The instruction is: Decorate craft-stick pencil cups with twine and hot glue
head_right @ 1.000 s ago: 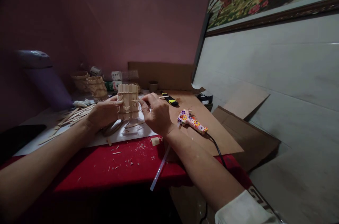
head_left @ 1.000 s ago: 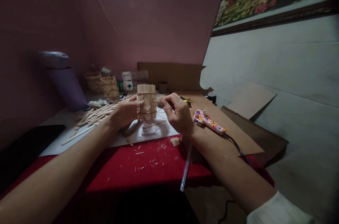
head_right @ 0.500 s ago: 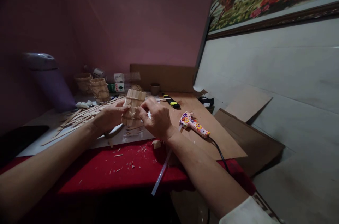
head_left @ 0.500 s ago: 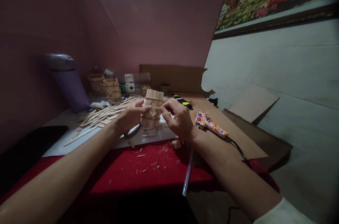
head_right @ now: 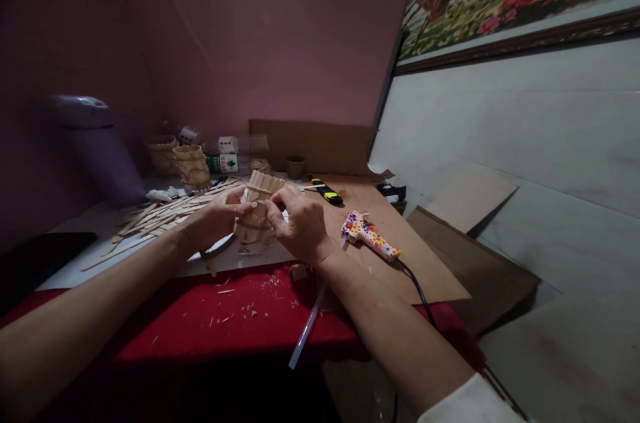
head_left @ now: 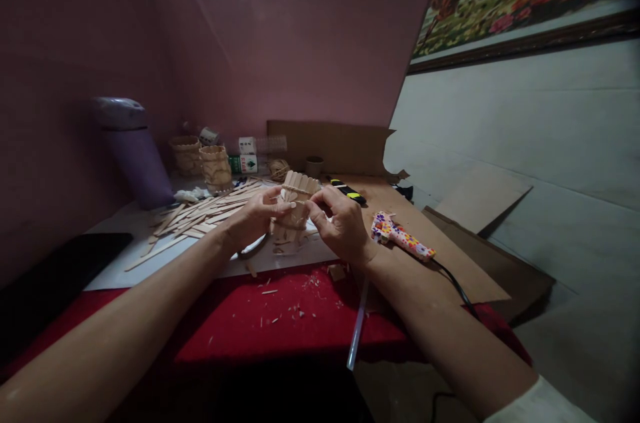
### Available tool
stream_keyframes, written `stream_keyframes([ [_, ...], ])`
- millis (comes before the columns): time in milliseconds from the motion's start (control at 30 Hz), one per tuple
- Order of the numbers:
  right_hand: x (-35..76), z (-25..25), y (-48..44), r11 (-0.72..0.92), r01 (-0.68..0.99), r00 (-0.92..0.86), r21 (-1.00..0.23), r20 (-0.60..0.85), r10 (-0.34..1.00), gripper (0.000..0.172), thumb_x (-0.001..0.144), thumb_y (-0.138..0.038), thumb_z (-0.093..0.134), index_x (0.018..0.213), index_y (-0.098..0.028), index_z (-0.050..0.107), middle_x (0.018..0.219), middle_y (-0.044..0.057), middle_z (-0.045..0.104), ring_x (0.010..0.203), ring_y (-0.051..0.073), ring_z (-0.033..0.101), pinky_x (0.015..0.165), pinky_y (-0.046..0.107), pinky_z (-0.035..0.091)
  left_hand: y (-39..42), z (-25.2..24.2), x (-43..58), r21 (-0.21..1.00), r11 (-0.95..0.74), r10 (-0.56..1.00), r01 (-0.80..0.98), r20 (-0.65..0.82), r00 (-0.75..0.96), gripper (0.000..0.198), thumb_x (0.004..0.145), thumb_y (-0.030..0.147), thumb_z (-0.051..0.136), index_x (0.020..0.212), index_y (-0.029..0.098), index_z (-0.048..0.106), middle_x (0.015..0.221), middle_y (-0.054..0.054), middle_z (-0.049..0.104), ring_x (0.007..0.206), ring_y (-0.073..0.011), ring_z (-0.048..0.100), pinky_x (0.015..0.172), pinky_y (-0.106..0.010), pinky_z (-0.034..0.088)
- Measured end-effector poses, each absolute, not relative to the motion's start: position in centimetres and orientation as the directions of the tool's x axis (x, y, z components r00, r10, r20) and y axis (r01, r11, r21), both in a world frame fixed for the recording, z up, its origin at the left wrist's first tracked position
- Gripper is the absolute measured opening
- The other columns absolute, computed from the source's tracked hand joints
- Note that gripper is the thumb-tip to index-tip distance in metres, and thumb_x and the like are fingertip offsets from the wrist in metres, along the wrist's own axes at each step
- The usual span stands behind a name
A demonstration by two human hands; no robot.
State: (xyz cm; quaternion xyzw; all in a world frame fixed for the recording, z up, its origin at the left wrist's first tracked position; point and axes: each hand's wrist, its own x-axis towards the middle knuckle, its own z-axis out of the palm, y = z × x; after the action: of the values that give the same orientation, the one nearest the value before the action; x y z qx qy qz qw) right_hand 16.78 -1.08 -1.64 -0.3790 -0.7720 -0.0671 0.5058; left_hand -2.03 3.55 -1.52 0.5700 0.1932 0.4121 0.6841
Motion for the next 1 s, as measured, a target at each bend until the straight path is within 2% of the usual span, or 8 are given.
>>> stream_keyframes([
  [333,16.8,-1.8,-1.1,0.689,0.676,-0.219,-0.262,0.821,0.528,0.017,0.093,-0.026,0.052,0.077,-0.022,0.055,0.076,0.002,0.06,0.067,0.015,0.051,0.064,0.03,0.038,3.1,-1.4,-1.8,0.94,0.033,0.783,-0.339,0.187,0.594,0.044,0.066,0.022,0.082,0.108,0.016,0.068,0.095,-0.008,0.075,0.08,-0.0223,0.07,0.075,-0.035,0.055],
  [567,16.8,-1.8,-1.0,0.684,0.682,-0.22,-0.259,0.819,0.531,0.017,0.093,-0.026,0.052,0.076,-0.021,0.055,0.074,0.001,0.058,0.065,0.015,0.05,0.063,0.03,0.037,3.0,-1.4,-1.4,0.947,0.035,0.8,-0.32,0.165,0.576,0.041,0.072,0.032,0.08,0.108,0.016,0.067,0.095,-0.008,0.074,0.077,-0.0197,0.068,0.071,-0.032,0.053],
  [1000,16.8,-1.8,-1.1,0.666,0.693,-0.229,-0.274,0.793,0.565,0.016,0.092,-0.025,0.053,0.077,-0.02,0.056,0.075,0.002,0.059,0.066,0.015,0.05,0.065,0.029,0.038,2.3,-1.0,-0.5,0.964,-0.017,0.863,-0.266,0.149,0.483,0.043,0.066,0.023,0.071,0.107,0.014,0.064,0.087,-0.005,0.073,0.069,-0.0189,0.065,0.067,-0.031,0.05],
])
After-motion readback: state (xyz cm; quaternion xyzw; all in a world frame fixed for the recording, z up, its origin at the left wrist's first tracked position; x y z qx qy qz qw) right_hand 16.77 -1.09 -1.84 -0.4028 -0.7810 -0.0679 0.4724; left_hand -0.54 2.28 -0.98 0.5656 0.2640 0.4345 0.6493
